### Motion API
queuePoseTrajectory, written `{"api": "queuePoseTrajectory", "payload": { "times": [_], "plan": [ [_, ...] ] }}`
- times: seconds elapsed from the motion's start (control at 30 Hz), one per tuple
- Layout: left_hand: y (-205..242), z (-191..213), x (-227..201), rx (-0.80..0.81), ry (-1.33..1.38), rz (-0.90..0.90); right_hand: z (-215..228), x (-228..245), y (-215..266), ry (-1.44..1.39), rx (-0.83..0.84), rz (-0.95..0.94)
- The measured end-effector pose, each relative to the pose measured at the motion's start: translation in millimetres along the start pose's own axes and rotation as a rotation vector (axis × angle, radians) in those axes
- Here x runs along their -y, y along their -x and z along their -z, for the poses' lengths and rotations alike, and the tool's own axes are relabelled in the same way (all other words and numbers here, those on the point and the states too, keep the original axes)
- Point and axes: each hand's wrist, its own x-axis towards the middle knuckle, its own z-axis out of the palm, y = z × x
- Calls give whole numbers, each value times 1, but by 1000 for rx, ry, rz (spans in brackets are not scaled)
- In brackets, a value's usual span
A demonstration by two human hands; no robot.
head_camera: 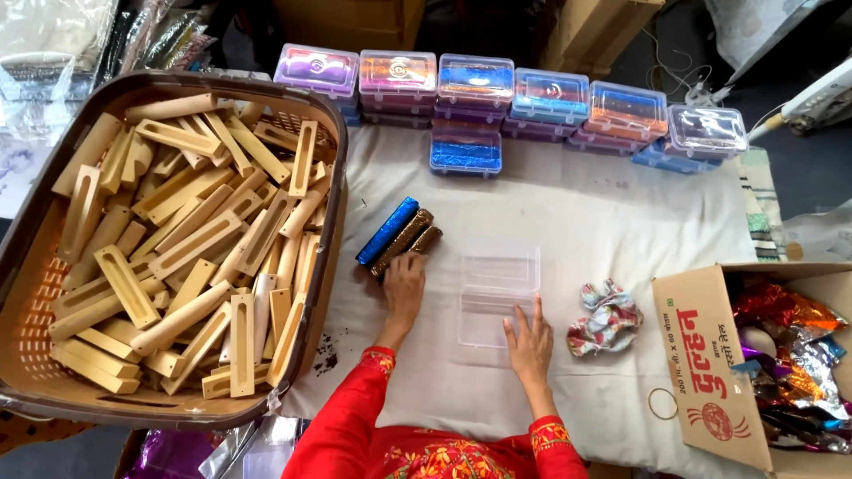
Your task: Packaging decorative rolls or incense sticks into clear plastic containers in a workshop setting.
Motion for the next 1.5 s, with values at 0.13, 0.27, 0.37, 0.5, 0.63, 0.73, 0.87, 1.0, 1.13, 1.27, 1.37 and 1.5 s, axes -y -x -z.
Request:
{"api": "queuePoseTrajectory", "payload": {
  "times": [0.13, 0.27, 0.37, 0.5, 0.63, 0.73, 0.87, 1.0, 1.13, 1.27, 1.37, 1.5],
  "plan": [
    [-12, -13, 18, 31, -76, 54, 0, 1, -1, -3, 19, -26],
    [-11, -45, 40, 82, -172, 54, -1, -1, 0, -12, 23, -17],
    [-16, -37, 36, 85, -93, 96, -2, -2, -1, -17, 42, -33],
    [-18, -21, 30, 239, 97, 183, 0, -1, 0, -7, 52, -32],
    [1, -3, 17, 336, 153, 174, -2, -2, 0, -22, 26, -19],
    [19, -9, 18, 387, 149, 135, 0, -1, 0, -51, 13, -8],
    [32, -29, 28, 322, 84, 43, 1, -1, 1, -49, 18, -12],
    [28, -20, 24, 442, 38, 43, -5, -5, 2, -49, -3, -1],
    [25, -13, 25, 320, 96, 34, -1, -1, 1, -44, -1, -5],
    [28, -26, 35, 418, 75, 102, 0, -1, 1, -52, -4, -2],
    [24, -25, 35, 425, 84, 121, 3, 0, 2, -53, 13, -15],
    [16, -28, 38, 423, 116, 124, -4, -4, 1, -39, 10, -4]
  ]
}}
